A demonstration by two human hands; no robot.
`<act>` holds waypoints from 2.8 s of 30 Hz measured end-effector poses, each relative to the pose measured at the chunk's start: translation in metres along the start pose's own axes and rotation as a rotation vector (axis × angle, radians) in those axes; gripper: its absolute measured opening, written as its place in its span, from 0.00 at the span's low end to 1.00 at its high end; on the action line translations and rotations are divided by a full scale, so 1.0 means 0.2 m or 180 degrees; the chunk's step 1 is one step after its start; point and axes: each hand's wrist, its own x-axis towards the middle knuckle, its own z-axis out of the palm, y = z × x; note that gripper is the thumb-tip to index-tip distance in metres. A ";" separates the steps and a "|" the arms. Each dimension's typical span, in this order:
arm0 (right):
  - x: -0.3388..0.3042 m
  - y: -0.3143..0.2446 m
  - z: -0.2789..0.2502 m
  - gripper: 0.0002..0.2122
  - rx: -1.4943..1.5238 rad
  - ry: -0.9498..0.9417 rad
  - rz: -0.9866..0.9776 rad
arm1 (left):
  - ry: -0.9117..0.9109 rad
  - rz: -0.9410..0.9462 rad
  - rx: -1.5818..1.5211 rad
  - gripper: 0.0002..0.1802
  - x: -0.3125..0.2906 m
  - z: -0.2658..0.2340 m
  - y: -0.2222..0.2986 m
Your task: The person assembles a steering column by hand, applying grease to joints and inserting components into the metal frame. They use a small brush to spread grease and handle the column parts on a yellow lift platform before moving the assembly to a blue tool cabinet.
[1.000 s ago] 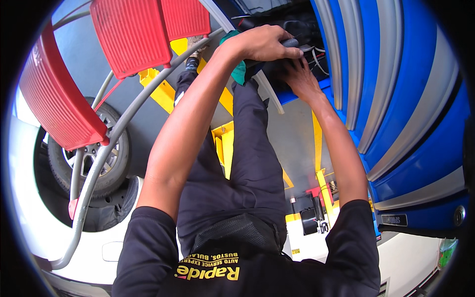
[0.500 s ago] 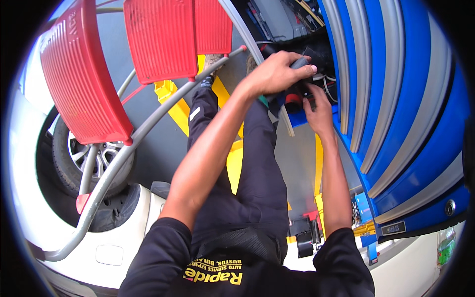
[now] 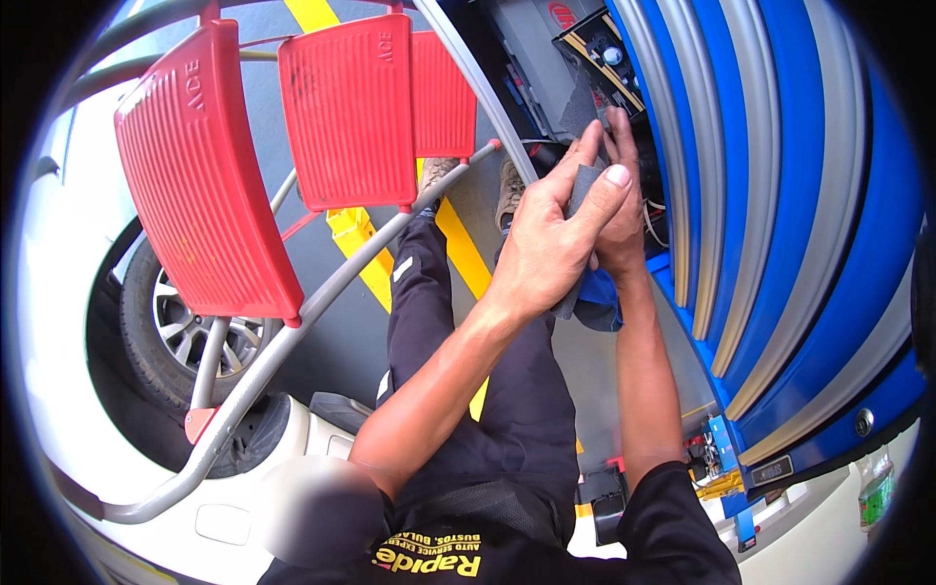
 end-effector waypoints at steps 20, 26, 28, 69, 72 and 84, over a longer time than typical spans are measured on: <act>0.45 -0.25 0.29 0.18 -0.0143 -0.0417 0.0995 | 0.1812 -0.0394 -0.0156 0.37 0.20 -0.36 -0.18; 0.20 -0.25 0.17 0.19 0.0570 -0.0978 0.1331 | 0.1135 -0.0300 -0.0028 0.49 0.28 -0.34 -0.20; 0.27 -0.26 0.14 0.19 0.0410 -0.0793 0.1551 | 0.1194 -0.0413 0.0012 0.52 0.28 -0.34 -0.18; -0.14 -0.45 -0.05 0.12 -0.0270 -0.0953 0.1395 | 0.2134 -0.0995 0.0104 0.19 -1.57 -0.80 0.13; -0.03 -0.75 0.09 0.16 -0.0077 -0.1271 0.1171 | 0.3843 -0.0460 -0.0802 0.25 -1.88 -1.09 0.39; 0.23 -1.20 0.88 0.39 0.1323 -0.2266 0.2289 | 0.2928 0.1862 -0.0346 0.42 -1.77 -1.49 1.15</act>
